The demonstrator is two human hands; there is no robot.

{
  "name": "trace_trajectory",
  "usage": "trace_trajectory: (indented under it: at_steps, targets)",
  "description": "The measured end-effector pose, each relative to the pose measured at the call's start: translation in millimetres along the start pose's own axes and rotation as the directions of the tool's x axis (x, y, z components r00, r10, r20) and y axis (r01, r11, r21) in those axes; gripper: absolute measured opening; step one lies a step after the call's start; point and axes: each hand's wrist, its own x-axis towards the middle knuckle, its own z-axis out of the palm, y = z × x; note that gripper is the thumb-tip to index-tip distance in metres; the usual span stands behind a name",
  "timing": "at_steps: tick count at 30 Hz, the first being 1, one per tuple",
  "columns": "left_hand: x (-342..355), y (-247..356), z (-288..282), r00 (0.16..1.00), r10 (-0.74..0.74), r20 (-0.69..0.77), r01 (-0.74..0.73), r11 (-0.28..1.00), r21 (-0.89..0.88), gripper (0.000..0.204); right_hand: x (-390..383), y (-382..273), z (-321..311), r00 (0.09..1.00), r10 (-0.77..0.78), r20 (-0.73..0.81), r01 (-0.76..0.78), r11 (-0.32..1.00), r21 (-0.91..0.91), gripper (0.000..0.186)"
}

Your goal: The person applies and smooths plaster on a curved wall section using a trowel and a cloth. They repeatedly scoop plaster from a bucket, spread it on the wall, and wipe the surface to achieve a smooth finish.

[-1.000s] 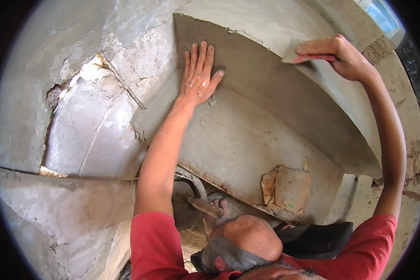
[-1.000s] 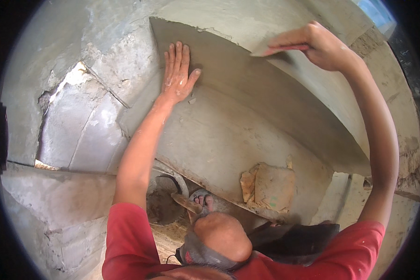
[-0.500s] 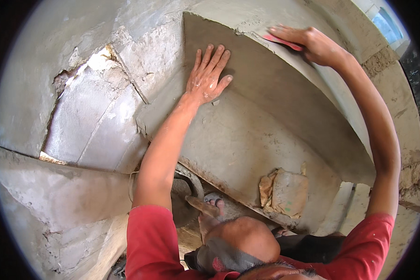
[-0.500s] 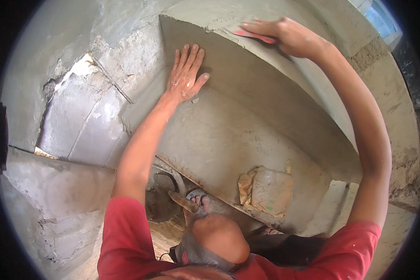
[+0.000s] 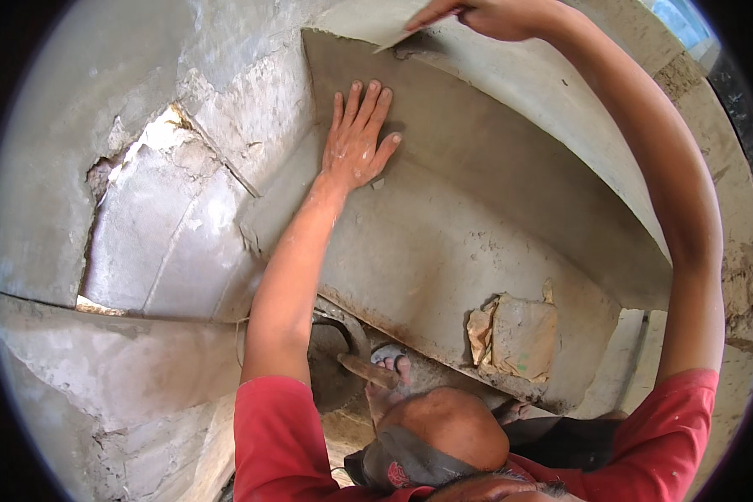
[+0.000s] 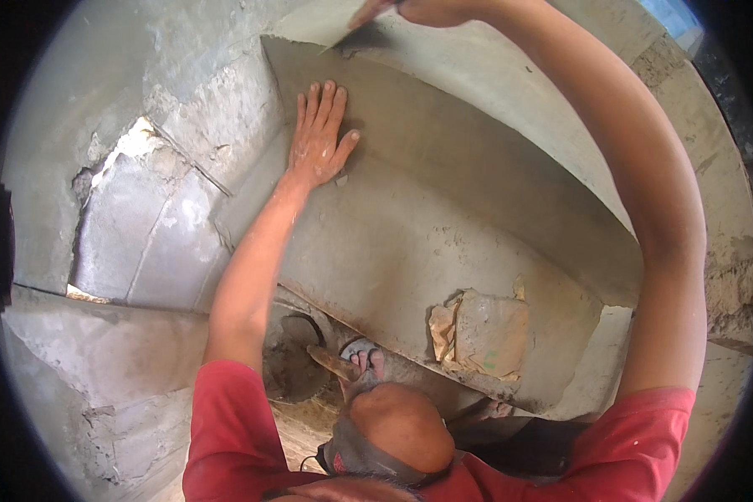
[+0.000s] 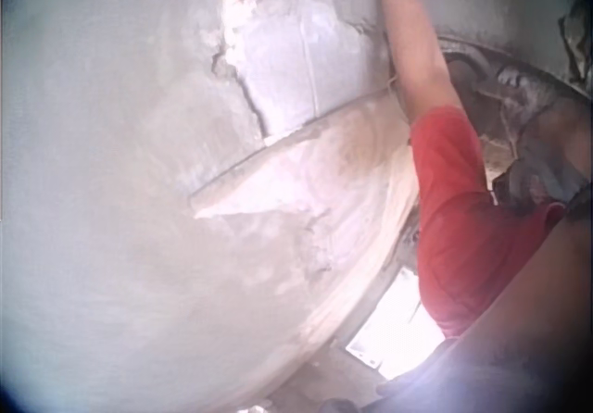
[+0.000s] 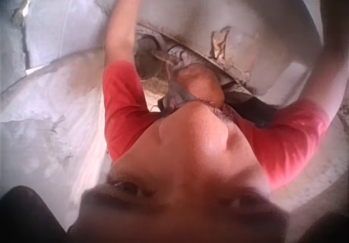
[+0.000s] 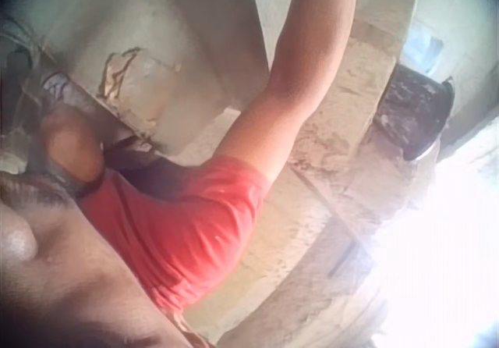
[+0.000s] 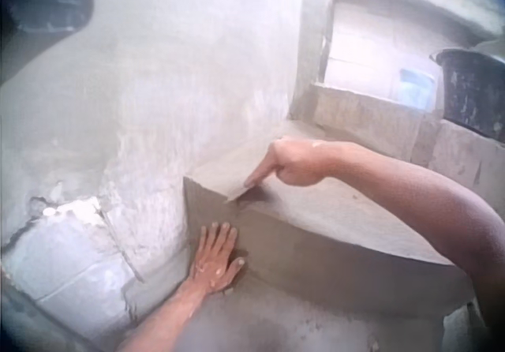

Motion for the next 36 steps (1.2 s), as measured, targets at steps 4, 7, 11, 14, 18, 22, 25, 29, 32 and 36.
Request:
trace_trajectory:
  at_steps: [4,7,11,14,18,22,25,29,32,36]
  targets:
    - [-2,0,5,0.999,-0.023,-0.049,0.022,1.0,-0.02,0.078,-45,-14,5,1.0,0.024,0.018,-0.024,0.999,0.026,0.069]
    - [-2,-1,9,0.996,-0.009,-0.084,0.008,1.0,-0.01,0.078,-94,-17,22,0.991,-0.044,-0.127,0.041,0.999,-0.03,0.051]
    - [-2,-2,12,0.996,-0.013,-0.086,0.01,0.999,-0.031,0.08,-157,-13,23,0.991,0.032,-0.133,-0.043,0.996,-0.075,0.061]
    - [-2,-1,11,0.995,-0.004,-0.102,0.001,1.0,-0.025,0.08,-153,-18,18,0.933,0.311,-0.181,-0.294,0.949,0.113,0.062]
    - [-1,1,6,0.998,-0.027,-0.061,0.026,0.999,-0.019,0.079,-72,-38,47,0.946,0.068,-0.316,-0.084,0.996,-0.038,0.069]
    - [-2,2,2,1.0,-0.024,-0.019,0.024,1.0,-0.019,0.078,-68,-44,49,0.982,-0.017,-0.19,-0.005,0.994,-0.114,0.07]
    - [-2,3,3,0.999,-0.025,-0.046,0.024,1.0,-0.015,0.078,-112,-36,29,0.997,0.016,-0.08,-0.025,0.994,-0.11,0.065]
    - [-1,2,4,1.0,-0.015,-0.016,0.016,1.0,0.025,0.081,-105,-21,4,0.965,0.118,-0.232,-0.129,0.991,-0.034,0.06]
    - [-1,1,4,1.0,-0.006,-0.006,0.006,1.0,0.004,0.08,-29,-14,5,0.966,0.094,-0.24,-0.12,0.988,-0.096,0.075]
    - [-1,0,3,1.0,-0.013,-0.018,0.012,1.0,-0.024,0.079,4,-6,18,0.993,0.032,-0.112,-0.045,0.992,-0.117,0.072]
